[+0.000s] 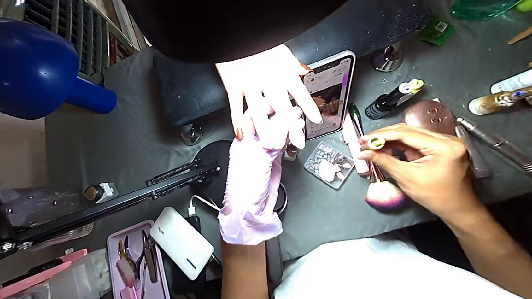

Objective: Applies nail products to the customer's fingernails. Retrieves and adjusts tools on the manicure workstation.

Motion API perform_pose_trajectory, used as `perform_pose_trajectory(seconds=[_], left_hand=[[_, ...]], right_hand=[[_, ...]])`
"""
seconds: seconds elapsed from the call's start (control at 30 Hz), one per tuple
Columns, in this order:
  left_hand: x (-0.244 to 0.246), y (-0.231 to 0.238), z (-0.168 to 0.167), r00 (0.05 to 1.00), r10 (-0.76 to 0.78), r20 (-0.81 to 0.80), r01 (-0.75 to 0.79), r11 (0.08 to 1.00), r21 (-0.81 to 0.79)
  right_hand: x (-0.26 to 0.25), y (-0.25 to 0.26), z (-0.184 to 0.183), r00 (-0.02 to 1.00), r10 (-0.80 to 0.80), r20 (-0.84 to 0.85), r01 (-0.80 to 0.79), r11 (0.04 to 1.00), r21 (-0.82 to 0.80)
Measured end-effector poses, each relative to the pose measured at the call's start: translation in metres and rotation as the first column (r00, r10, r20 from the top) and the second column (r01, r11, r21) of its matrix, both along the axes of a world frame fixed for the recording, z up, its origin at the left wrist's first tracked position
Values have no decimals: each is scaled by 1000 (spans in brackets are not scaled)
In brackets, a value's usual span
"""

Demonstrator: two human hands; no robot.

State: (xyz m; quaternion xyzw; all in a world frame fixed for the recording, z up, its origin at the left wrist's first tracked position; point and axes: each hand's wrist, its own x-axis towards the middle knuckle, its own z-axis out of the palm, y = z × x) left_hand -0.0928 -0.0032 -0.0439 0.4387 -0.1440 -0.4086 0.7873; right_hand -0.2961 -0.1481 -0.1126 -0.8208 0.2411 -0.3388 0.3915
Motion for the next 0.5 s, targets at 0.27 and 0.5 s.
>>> perform_pose_trajectory(seconds=[0.27,0.5], left_hand=[[1,2,-1,999,7,48,-8,1000,28],[2,2,-3,999,-12,47,11,1000,7]], right_hand=[[23,10,-10,984,-3,-178,-22,991,-135],[27,8,-8,970,-4,-241,-45,980,-196]])
